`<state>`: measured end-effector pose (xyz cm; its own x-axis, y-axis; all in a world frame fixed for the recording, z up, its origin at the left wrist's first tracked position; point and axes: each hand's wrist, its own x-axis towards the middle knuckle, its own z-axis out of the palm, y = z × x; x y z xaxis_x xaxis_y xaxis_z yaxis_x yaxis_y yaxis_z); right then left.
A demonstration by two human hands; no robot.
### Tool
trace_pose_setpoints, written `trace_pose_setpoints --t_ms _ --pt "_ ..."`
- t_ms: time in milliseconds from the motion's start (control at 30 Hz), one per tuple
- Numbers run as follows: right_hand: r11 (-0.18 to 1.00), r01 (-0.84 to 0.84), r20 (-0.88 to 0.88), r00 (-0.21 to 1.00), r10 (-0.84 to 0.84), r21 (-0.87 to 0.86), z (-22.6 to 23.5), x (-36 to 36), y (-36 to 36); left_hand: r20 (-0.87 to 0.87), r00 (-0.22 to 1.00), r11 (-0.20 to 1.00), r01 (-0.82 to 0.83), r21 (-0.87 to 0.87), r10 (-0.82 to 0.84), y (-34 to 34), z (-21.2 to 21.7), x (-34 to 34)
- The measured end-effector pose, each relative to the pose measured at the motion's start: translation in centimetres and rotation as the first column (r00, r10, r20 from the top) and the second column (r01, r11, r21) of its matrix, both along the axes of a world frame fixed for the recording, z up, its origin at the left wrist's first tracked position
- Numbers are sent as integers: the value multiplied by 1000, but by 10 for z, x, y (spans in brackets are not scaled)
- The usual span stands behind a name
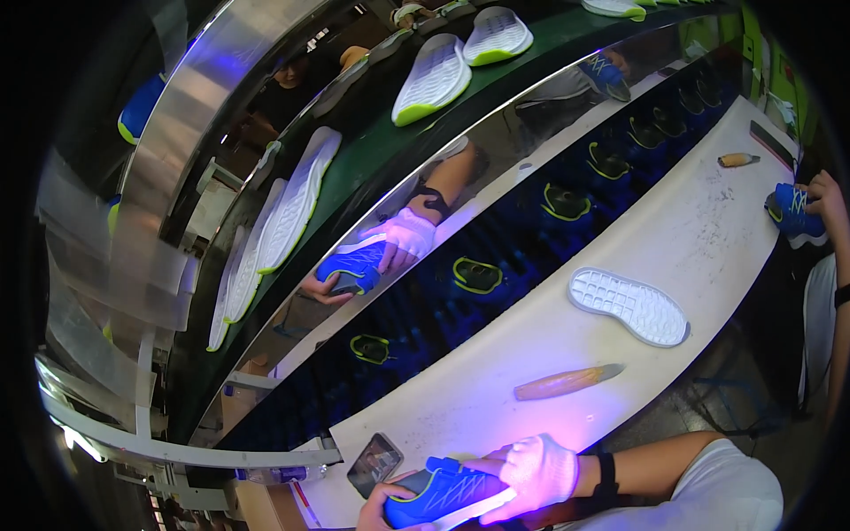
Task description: Inspecting and processing athletic shoes on a conveyor belt using a UV light to cure glue or check for defects.
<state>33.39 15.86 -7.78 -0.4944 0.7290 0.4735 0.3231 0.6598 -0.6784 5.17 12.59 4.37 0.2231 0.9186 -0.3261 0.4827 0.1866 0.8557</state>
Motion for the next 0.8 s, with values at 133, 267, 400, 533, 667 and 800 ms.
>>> trace_pose_setpoints --t_ms 133,267,400,533,667,800 --pt "993 -37 149 987 53 -108 2 5 -2 61 989 990 -128 -62 132 1 3 13" --pt "993 -40 21 999 43 -109 10 5 3 -94 992 995 -82 64 87 1 10 27" --pt "999 -37 -41 998 38 27 17 9 8 -82 987 984 -128 128 139 -5 10 37" --pt "990 -89 15 996 91 -106 12 14 4 -103 966 961 -216 173 235 -24 4 47" --pt "996 -42 -163 985 55 82 -4 12 -6 -128 954 909 -211 360 272 -46 0 58" --pt "989 -16 -227 973 50 148 -17 8 -9 -53 946 886 -279 369 320 -60 -1 73"
